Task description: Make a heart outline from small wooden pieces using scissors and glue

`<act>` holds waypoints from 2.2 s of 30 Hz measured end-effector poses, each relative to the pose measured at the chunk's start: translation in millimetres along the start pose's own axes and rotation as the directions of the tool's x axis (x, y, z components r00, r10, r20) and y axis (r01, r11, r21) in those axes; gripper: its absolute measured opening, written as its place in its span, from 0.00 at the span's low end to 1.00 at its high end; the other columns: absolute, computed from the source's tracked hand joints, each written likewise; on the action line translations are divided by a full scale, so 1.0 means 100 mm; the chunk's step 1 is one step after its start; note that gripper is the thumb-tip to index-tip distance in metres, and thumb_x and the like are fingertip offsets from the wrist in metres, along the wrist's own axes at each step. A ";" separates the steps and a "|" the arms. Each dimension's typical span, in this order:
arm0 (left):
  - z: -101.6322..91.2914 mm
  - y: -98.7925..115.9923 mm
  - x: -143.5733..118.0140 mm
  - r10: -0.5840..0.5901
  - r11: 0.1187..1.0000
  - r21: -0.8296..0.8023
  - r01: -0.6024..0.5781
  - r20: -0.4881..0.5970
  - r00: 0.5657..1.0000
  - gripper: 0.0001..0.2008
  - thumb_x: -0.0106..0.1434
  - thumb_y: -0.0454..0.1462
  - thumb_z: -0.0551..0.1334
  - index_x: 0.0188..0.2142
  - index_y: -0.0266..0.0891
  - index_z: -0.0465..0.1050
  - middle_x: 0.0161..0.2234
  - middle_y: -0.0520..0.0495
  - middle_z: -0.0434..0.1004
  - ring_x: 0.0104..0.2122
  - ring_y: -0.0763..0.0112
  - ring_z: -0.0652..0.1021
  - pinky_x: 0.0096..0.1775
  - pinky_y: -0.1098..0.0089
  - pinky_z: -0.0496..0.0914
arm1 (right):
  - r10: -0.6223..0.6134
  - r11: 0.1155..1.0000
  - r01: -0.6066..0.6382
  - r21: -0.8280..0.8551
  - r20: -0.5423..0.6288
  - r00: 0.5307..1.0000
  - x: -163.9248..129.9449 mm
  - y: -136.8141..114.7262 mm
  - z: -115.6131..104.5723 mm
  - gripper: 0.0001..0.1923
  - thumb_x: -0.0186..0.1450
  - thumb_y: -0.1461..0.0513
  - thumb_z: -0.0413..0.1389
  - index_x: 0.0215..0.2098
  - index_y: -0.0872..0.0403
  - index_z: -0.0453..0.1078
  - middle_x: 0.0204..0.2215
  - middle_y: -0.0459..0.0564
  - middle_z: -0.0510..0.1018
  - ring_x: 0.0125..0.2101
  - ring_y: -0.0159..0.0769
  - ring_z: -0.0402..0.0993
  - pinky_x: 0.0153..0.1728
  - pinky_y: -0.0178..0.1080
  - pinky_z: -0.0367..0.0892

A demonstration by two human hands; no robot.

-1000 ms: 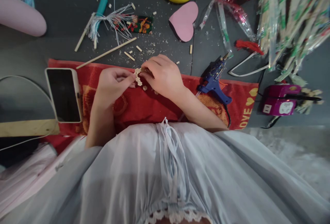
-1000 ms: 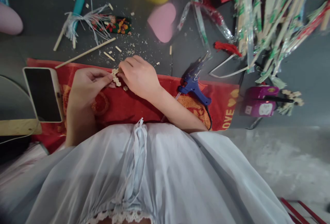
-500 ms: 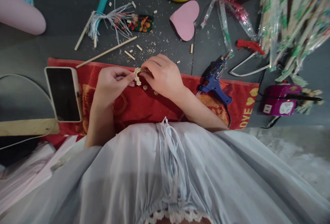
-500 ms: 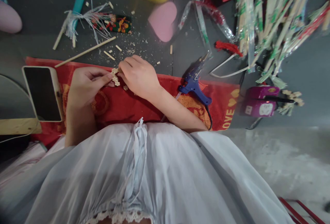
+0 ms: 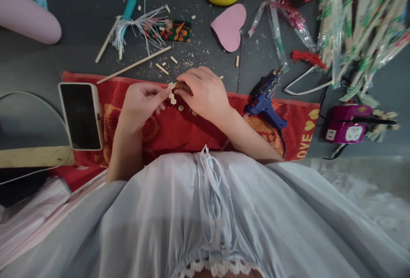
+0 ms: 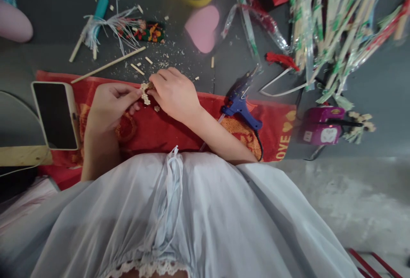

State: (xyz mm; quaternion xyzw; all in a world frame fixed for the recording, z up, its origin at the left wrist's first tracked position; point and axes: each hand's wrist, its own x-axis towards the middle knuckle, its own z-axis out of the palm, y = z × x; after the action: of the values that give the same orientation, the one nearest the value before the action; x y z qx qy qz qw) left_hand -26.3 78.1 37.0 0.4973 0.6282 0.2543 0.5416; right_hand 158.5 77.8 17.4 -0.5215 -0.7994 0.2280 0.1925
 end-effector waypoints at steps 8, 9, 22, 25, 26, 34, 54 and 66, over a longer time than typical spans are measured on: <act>-0.02 0.02 -0.01 -0.014 0.997 0.075 0.012 0.031 0.999 0.24 0.53 0.58 0.70 0.21 0.40 0.74 0.14 0.51 0.69 0.13 0.78 0.66 0.16 0.75 0.56 | -0.002 1.000 0.002 -0.016 0.006 1.000 -0.11 -0.15 -0.13 0.14 0.72 0.55 0.52 0.39 0.55 0.74 0.37 0.53 0.77 0.43 0.43 0.71 0.47 0.45 0.65; -0.03 0.02 -0.01 -0.017 0.996 0.084 0.015 0.033 0.999 0.24 0.54 0.58 0.69 0.21 0.40 0.74 0.14 0.51 0.69 0.13 0.78 0.66 0.17 0.74 0.56 | 0.008 1.000 -0.007 -0.024 0.017 1.000 -0.13 -0.18 -0.14 0.14 0.71 0.54 0.52 0.39 0.55 0.74 0.36 0.53 0.77 0.42 0.43 0.71 0.46 0.45 0.65; -0.09 -0.04 -0.05 0.081 0.989 0.130 -0.077 -0.027 0.996 0.16 0.59 0.50 0.65 0.24 0.42 0.77 0.16 0.51 0.71 0.16 0.74 0.68 0.20 0.72 0.59 | 0.104 0.988 -0.089 -0.126 0.116 0.988 -0.14 -0.33 -0.07 0.13 0.69 0.58 0.52 0.35 0.56 0.77 0.33 0.53 0.79 0.36 0.39 0.73 0.36 0.39 0.62; -0.12 -0.06 -0.05 0.101 0.980 0.180 -0.087 -0.073 0.992 0.11 0.57 0.47 0.67 0.28 0.43 0.80 0.21 0.50 0.76 0.18 0.73 0.71 0.22 0.70 0.61 | 0.086 0.987 -0.068 -0.142 0.122 0.989 -0.16 -0.33 -0.03 0.14 0.70 0.58 0.52 0.35 0.56 0.77 0.33 0.53 0.80 0.36 0.39 0.74 0.36 0.38 0.62; -0.12 -0.07 -0.05 0.105 0.977 0.196 -0.088 -0.079 0.991 0.10 0.56 0.46 0.67 0.28 0.43 0.80 0.22 0.51 0.77 0.19 0.73 0.71 0.23 0.70 0.62 | 0.082 0.987 -0.064 -0.148 0.124 0.989 -0.16 -0.33 -0.02 0.14 0.70 0.58 0.52 0.35 0.56 0.77 0.33 0.53 0.80 0.36 0.39 0.74 0.36 0.38 0.62; -0.11 -0.09 -0.05 0.097 0.962 0.267 -0.065 -0.108 0.989 0.09 0.56 0.43 0.67 0.30 0.41 0.81 0.20 0.51 0.73 0.20 0.74 0.67 0.25 0.69 0.58 | 0.099 0.985 -0.074 -0.156 0.161 0.982 -0.17 -0.35 -0.06 0.13 0.70 0.56 0.55 0.36 0.56 0.77 0.35 0.53 0.81 0.37 0.40 0.75 0.36 0.39 0.62; -0.12 -0.03 -0.07 0.173 0.939 0.318 -0.127 -0.118 0.978 0.08 0.55 0.39 0.68 0.33 0.38 0.82 0.27 0.50 0.80 0.24 0.75 0.71 0.28 0.71 0.62 | 0.350 0.925 -0.331 -0.186 0.081 0.933 -0.74 -0.04 -0.58 0.23 0.67 0.64 0.47 0.56 0.53 0.75 0.33 0.52 0.85 0.29 0.40 0.78 0.32 0.38 0.66; -0.16 -0.03 -0.11 0.165 0.891 0.437 -0.126 -0.053 0.985 0.08 0.60 0.38 0.63 0.35 0.41 0.81 0.28 0.53 0.79 0.25 0.75 0.72 0.30 0.70 0.66 | 0.418 0.895 -0.381 -0.231 0.136 0.898 -0.71 -0.06 -0.54 0.24 0.67 0.65 0.47 0.58 0.53 0.74 0.36 0.53 0.86 0.31 0.41 0.81 0.33 0.38 0.68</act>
State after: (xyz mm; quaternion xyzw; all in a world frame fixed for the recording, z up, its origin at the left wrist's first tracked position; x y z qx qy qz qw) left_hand -42.9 70.9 43.6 0.6388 0.6532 0.1706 0.3690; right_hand 210.9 18.8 59.7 -0.6684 -0.7076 0.2286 0.0143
